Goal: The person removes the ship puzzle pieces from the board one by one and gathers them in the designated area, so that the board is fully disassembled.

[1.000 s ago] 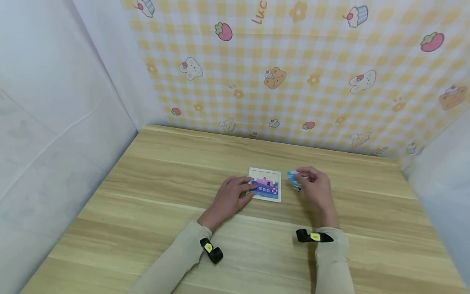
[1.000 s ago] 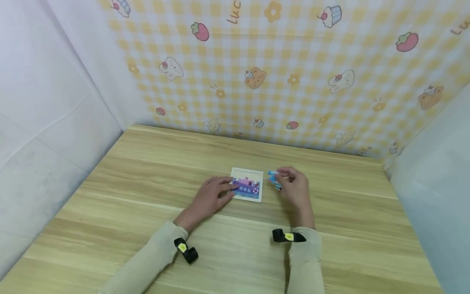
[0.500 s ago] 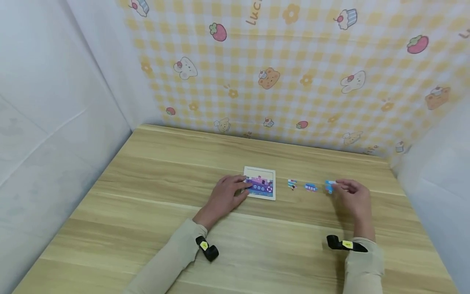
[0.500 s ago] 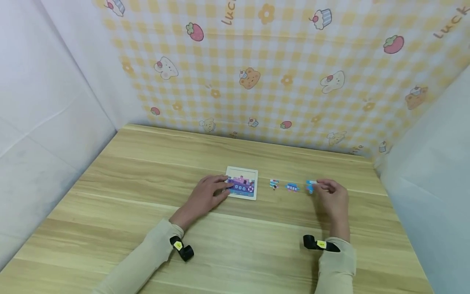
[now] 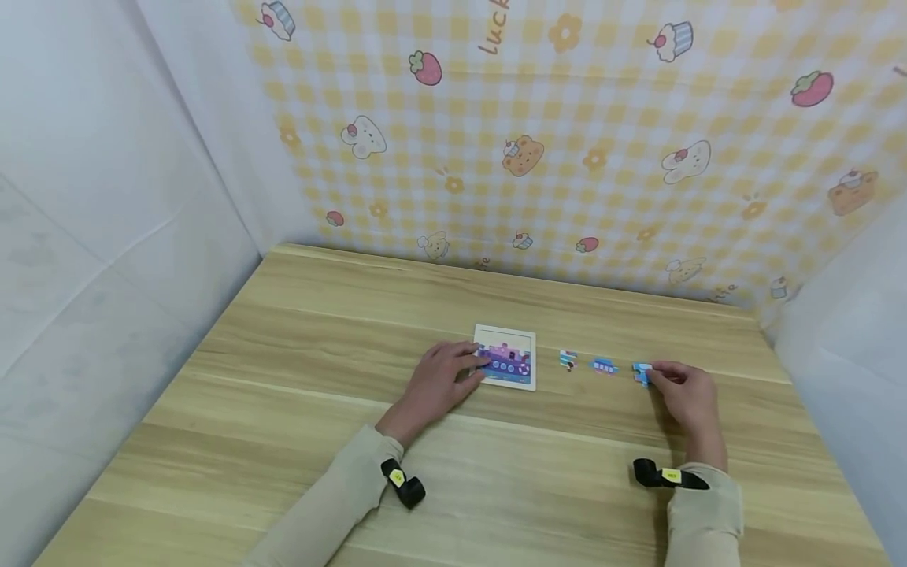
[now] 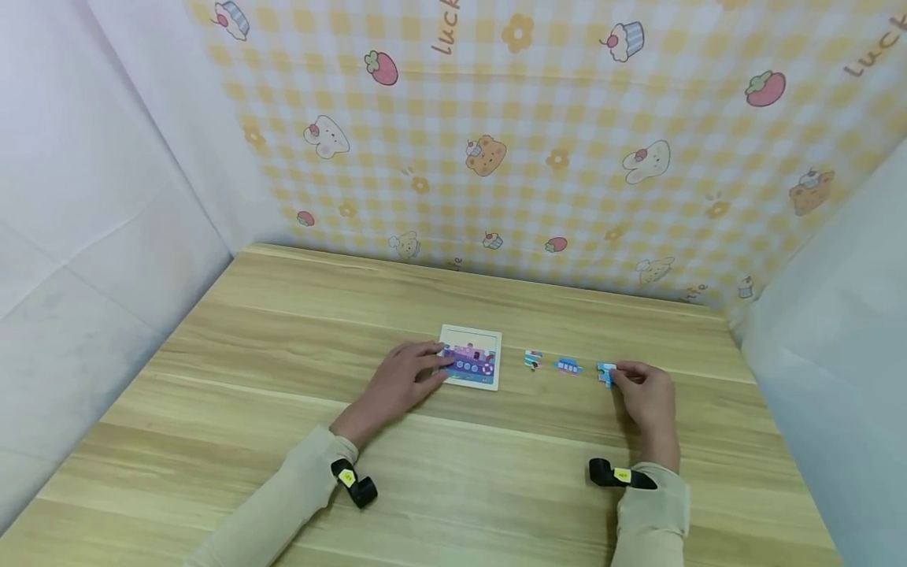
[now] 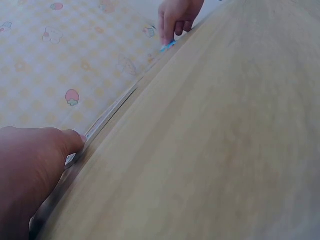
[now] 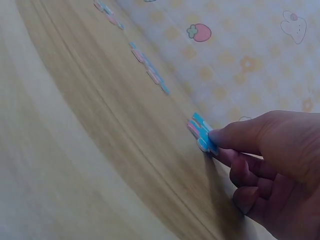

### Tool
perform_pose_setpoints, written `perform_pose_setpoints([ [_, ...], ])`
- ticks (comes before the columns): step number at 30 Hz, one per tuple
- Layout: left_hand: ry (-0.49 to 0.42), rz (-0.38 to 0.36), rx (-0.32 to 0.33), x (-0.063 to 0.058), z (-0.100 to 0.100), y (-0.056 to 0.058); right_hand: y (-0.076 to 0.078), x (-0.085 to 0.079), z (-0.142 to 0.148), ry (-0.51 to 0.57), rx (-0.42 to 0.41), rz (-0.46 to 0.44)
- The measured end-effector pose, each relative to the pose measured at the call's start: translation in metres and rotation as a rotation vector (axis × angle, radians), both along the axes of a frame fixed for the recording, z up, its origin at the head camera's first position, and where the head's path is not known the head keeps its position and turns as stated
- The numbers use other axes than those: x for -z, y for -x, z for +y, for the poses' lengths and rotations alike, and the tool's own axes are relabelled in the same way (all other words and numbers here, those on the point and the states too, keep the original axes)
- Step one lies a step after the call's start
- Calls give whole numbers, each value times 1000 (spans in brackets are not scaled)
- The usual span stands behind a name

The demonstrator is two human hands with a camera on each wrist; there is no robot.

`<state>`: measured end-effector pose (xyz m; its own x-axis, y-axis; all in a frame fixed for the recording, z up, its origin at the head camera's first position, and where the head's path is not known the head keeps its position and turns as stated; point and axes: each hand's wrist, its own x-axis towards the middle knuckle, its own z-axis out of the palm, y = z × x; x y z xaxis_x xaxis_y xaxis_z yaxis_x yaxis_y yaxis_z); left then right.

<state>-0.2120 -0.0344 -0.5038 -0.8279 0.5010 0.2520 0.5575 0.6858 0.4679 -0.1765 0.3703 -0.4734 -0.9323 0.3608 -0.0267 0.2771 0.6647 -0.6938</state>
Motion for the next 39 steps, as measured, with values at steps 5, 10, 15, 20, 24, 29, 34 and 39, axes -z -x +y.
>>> perform_pose_setpoints([
  [5,-4,-7,3,0,1,0,1,-1,4,-23,-35,-13],
  [10,-11,2,6,-1,2,2,3,-3,5,-31,-54,-14],
  [15,-14,-9,9,-4,2,2,5,-4,6,-26,-58,-22],
  [20,-16,-23,9,-5,3,1,6,-4,6,-31,-62,-26],
  [24,-1,-22,5,-4,3,1,6,-3,5,-38,-58,-16],
  [29,2,-15,3,-3,3,1,6,-1,6,-32,-60,-16],
  [34,3,-7,4,-2,3,1,7,1,8,-27,-61,-19],
  [39,6,-17,0,-2,4,2,6,4,9,-17,-59,-5],
])
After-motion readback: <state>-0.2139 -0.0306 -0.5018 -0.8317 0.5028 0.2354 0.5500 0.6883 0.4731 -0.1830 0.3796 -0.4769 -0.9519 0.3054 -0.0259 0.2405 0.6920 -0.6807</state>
